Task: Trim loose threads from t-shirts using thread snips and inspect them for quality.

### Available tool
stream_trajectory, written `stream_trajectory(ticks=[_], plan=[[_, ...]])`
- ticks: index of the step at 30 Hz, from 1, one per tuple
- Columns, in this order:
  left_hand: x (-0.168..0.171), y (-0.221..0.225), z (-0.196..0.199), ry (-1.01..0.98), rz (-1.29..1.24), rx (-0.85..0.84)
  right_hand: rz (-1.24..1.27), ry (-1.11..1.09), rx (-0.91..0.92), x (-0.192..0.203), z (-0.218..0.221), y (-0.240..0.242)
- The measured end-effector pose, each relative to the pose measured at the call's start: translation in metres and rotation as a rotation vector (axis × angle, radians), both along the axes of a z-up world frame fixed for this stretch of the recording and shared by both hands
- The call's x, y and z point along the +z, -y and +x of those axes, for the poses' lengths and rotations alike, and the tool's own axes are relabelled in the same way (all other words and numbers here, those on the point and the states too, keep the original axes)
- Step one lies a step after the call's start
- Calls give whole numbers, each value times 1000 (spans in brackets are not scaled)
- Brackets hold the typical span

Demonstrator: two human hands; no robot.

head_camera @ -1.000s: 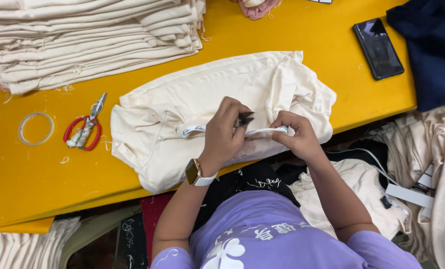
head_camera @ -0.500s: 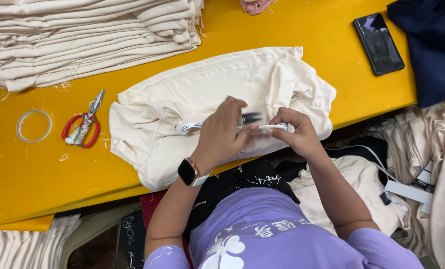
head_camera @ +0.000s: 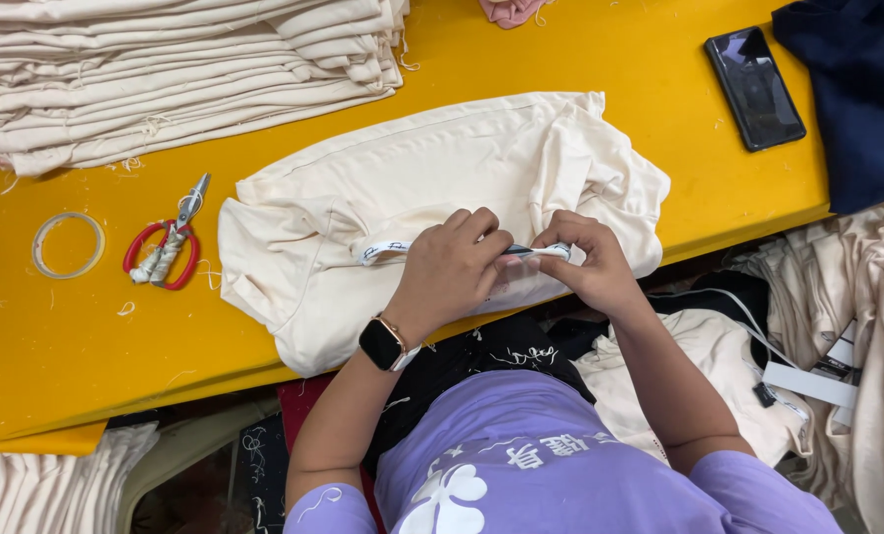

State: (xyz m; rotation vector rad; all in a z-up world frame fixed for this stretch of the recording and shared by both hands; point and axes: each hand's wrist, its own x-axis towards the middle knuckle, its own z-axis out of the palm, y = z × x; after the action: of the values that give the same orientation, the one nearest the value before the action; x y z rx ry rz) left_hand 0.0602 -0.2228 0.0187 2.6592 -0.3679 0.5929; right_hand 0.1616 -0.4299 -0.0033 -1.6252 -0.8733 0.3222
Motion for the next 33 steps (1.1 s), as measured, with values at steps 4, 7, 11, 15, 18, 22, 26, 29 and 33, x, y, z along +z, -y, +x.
stream_trajectory(ticks=[4, 7, 11, 15, 18, 22, 26, 29, 33], plan=[[8, -5, -2, -46, -169, -52, -13, 28, -7, -1, 1, 1], [8, -5, -4, -64, -368, -66, -9, 35, -16, 8, -3, -1], [8, 6, -6, 5, -505, -76, -9, 122, -35, 7, -3, -2], [-8, 18, 0, 118, -382, -72, -29, 224, -57, -2, -4, -1], [4, 15, -2, 91, -530, -33, -37, 268, -97, 10, -11, -3], [3, 11, -1, 5, -759, -106, 27, 390, -153, 23, -18, -5], [-1, 12, -3, -53, -922, -159, 107, 397, -142, 23, -20, -6], [-13, 7, -3, -83, -1017, -175, 145, 325, -113, 28, -18, -9], [-18, 4, -6, -104, -1087, -191, 141, 270, -96, 23, -15, -3]])
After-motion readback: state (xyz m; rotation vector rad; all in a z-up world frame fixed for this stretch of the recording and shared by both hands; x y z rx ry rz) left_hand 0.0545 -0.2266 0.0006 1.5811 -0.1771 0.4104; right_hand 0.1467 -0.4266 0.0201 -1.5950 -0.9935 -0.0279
